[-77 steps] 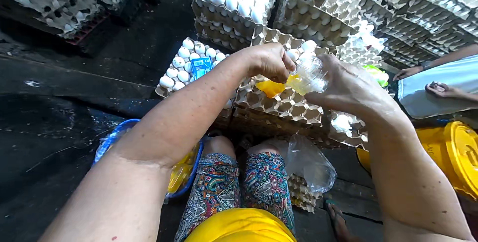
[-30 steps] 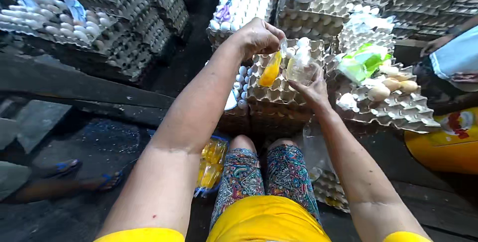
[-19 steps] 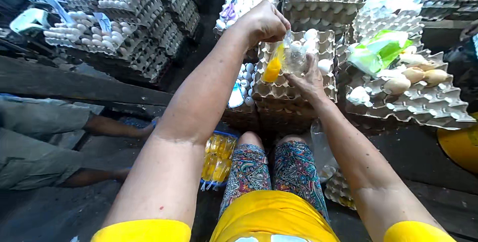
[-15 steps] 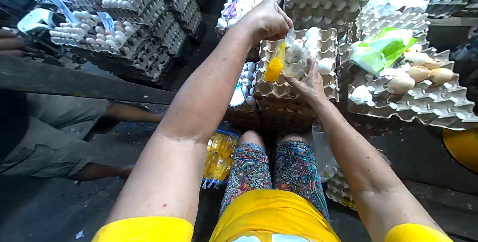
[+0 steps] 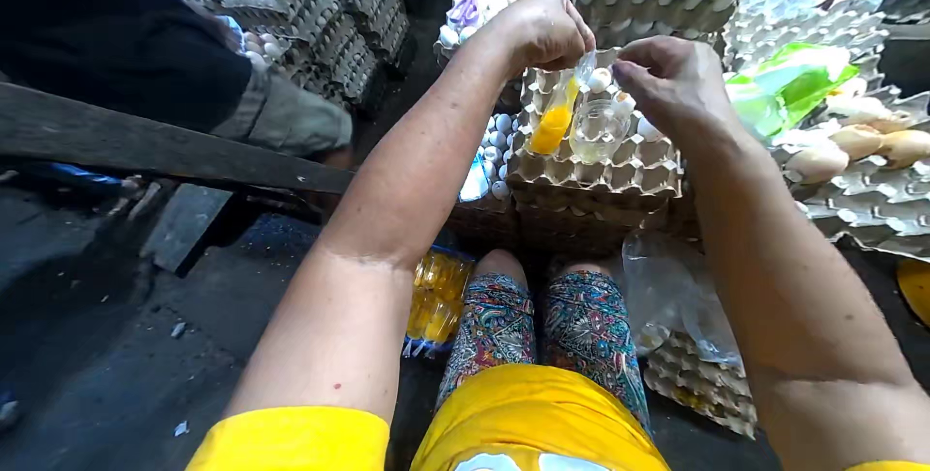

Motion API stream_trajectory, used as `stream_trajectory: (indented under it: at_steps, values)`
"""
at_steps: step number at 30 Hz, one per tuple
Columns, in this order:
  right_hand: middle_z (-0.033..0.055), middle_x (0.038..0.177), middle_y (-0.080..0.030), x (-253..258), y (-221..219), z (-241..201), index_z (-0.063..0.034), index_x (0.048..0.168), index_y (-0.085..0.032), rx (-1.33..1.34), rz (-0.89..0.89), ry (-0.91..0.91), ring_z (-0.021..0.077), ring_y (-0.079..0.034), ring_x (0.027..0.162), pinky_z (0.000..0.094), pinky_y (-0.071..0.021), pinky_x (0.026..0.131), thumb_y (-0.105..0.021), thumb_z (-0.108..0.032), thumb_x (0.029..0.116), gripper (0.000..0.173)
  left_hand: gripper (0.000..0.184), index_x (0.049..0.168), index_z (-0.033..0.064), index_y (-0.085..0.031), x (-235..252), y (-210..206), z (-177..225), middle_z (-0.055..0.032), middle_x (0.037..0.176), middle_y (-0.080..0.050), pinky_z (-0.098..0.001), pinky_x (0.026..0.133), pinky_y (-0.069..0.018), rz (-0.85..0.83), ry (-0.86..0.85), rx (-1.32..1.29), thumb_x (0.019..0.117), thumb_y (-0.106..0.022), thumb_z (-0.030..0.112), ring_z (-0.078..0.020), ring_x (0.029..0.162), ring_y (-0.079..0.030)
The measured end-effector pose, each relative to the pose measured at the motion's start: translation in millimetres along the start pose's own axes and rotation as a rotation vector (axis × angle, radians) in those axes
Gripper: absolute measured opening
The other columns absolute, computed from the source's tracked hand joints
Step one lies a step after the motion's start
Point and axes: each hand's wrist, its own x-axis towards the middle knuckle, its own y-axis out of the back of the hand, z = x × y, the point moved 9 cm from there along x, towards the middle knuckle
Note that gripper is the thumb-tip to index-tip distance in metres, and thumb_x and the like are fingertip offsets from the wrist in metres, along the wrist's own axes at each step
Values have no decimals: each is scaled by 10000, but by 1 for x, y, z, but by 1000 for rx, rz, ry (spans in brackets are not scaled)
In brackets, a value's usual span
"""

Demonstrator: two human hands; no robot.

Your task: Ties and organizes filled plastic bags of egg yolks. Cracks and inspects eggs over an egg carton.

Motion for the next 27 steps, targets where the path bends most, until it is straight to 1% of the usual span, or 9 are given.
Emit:
stream_trajectory:
  at_steps: [3, 5, 7, 10, 14, 17, 19, 23, 27]
  values:
    - [116, 1017, -732, 35, -19, -6, -60, 1092, -743, 26, -130, -67, 231, -706, 910, 515, -552, 872, -648, -325, 981, 303, 299, 1150, 92, -740, 0, -1, 2, -15, 1044, -712, -234, 760, -526, 2, -36, 0, 881, -674, -22, -47, 804, -631]
    - [119, 984, -736, 50, -26, -6, -43, 1078, -732, -1, -159, -106, 230, -716, 851, 507, -570, 836, -655, -257, 957, 257, 342, 1193, 84, -724, -1, 0, 0, -27, 1089, -709, -239, 775, -536, 3, -66, -17, 876, -676, -34, -53, 824, -639]
    - [102, 956, -728, 58, -30, -6, -31, 1078, -712, 5, -175, -141, 190, -706, 802, 449, -582, 800, -666, -187, 939, 214, 389, 1245, 93, -704, 0, 2, -4, -35, 1141, -700, -252, 791, -539, 9, -80, -16, 877, -664, -28, -63, 855, -642]
    - [34, 878, -716, 60, -30, -3, -47, 1057, -682, 62, -182, -224, 87, -675, 701, 303, -571, 672, -651, -147, 937, 159, 398, 1286, 95, -665, 0, 5, -9, -44, 1186, -668, -263, 805, -532, 11, -82, 4, 901, -653, -5, -77, 901, -632]
    - [-7, 806, -709, 59, -25, 1, -64, 1039, -651, 130, -177, -301, 42, -658, 630, 217, -541, 587, -632, -132, 948, 116, 315, 1201, 77, -680, 2, 12, -13, -24, 1053, -648, -264, 721, -488, 63, -66, 124, 895, -636, 19, -68, 799, -561]
    - [1, 796, -705, 60, -24, -3, -64, 1012, -672, 90, -180, -302, 49, -672, 630, 223, -573, 616, -652, -121, 921, 109, 207, 1112, 81, -697, 3, 14, -12, -49, 975, -643, -363, 761, -487, 105, -5, 336, 952, -578, 136, -132, 833, -580]
    - [-14, 803, -690, 57, -23, -10, -81, 1015, -678, 46, -186, -292, 32, -651, 627, 218, -562, 630, -650, -134, 927, 106, 179, 1019, 70, -687, 8, 14, -16, -41, 876, -616, -350, 697, -483, 134, 25, 359, 971, -550, 175, -127, 746, -566]
    - [-27, 763, -671, 53, -19, -14, -95, 983, -672, 89, -171, -275, 24, -640, 600, 205, -558, 603, -644, -133, 927, 74, 227, 1076, 58, -674, 15, 15, -21, -47, 858, -657, -306, 661, -536, 165, 74, 278, 999, -517, 204, -105, 685, -624]
    - [-36, 714, -644, 48, -19, -13, -112, 961, -656, 141, -162, -321, 29, -619, 561, 191, -533, 561, -628, -150, 957, 48, 272, 1081, 48, -669, 16, 7, -22, -36, 865, -663, -292, 695, -535, 163, 66, 273, 1038, -455, 210, -88, 713, -628]
